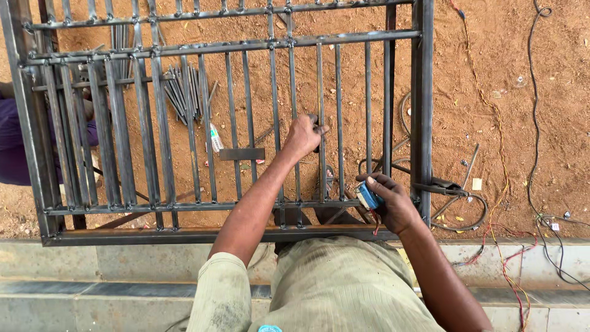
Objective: The person welds vertical metal bars onto a horizontal metal frame using a handheld welding torch. They repeatedly measure the spacing between bars with a tape measure to ensure alignment before welding each joint. The person also uses a hammer to tap the bars into position and adjusts the frame's orientation on the ground during the process.
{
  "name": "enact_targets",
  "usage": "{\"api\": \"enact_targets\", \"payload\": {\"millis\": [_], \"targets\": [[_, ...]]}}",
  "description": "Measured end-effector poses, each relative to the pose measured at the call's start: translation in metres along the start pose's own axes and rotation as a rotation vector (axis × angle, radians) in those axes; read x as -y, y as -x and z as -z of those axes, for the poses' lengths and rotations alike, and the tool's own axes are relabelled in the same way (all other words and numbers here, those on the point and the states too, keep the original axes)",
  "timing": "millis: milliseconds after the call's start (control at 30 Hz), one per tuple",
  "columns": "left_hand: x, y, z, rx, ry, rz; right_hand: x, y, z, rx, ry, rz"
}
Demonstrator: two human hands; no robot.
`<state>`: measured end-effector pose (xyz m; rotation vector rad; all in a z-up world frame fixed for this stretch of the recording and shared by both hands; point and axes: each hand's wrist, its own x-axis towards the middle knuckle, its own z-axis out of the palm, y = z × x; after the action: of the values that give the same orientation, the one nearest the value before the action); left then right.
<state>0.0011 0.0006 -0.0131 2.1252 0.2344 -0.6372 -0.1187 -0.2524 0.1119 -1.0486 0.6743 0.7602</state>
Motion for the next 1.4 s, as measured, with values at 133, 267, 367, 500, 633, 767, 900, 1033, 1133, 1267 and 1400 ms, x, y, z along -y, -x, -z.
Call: {"api": "enact_targets", "payload": {"millis": [133,267,367,500,633,767,900,1033,1133,1267,1400], "targets": [[0.0,0.004,0.0,-0.026,0.042,-0.024,-0.001,0.0,0.001,-0.012,0.03,-0.001],[0.016,-0.004,-0.008,-0.03,0.108,-0.03,-0.004,-0.003,0.004,0.006,0.068,0.027],[0.02,-0.007,-0.015,-0.113,0.13,-0.083,-0.005,-0.001,0.004,-0.011,0.089,-0.003],[0.007,0.0,-0.005,-0.024,0.086,0.032,-0.008,-0.001,0.005,-0.067,0.116,-0.006],[-0.006,0.004,0.003,-0.004,0.07,0.058,-0.01,-0.001,0.008,-0.054,0.189,0.031],[-0.014,0.01,0.005,-0.007,0.074,0.086,-0.012,-0.004,0.007,-0.07,0.161,-0.035],[-0.006,0.006,0.002,-0.024,0.071,0.023,-0.013,-0.005,0.005,-0.056,0.123,0.006],[0.005,-0.002,-0.005,-0.027,0.054,-0.021,-0.012,-0.005,0.002,-0.063,0.121,0.009],[0.009,-0.005,-0.009,-0.047,0.055,-0.057,-0.01,-0.005,0.0,-0.057,0.13,0.005],[0.006,0.003,-0.005,-0.037,0.101,-0.019,-0.008,-0.006,-0.002,-0.071,0.146,0.005],[0.002,0.004,-0.003,-0.039,0.095,-0.026,-0.005,-0.006,-0.003,-0.097,0.199,-0.007]]}}
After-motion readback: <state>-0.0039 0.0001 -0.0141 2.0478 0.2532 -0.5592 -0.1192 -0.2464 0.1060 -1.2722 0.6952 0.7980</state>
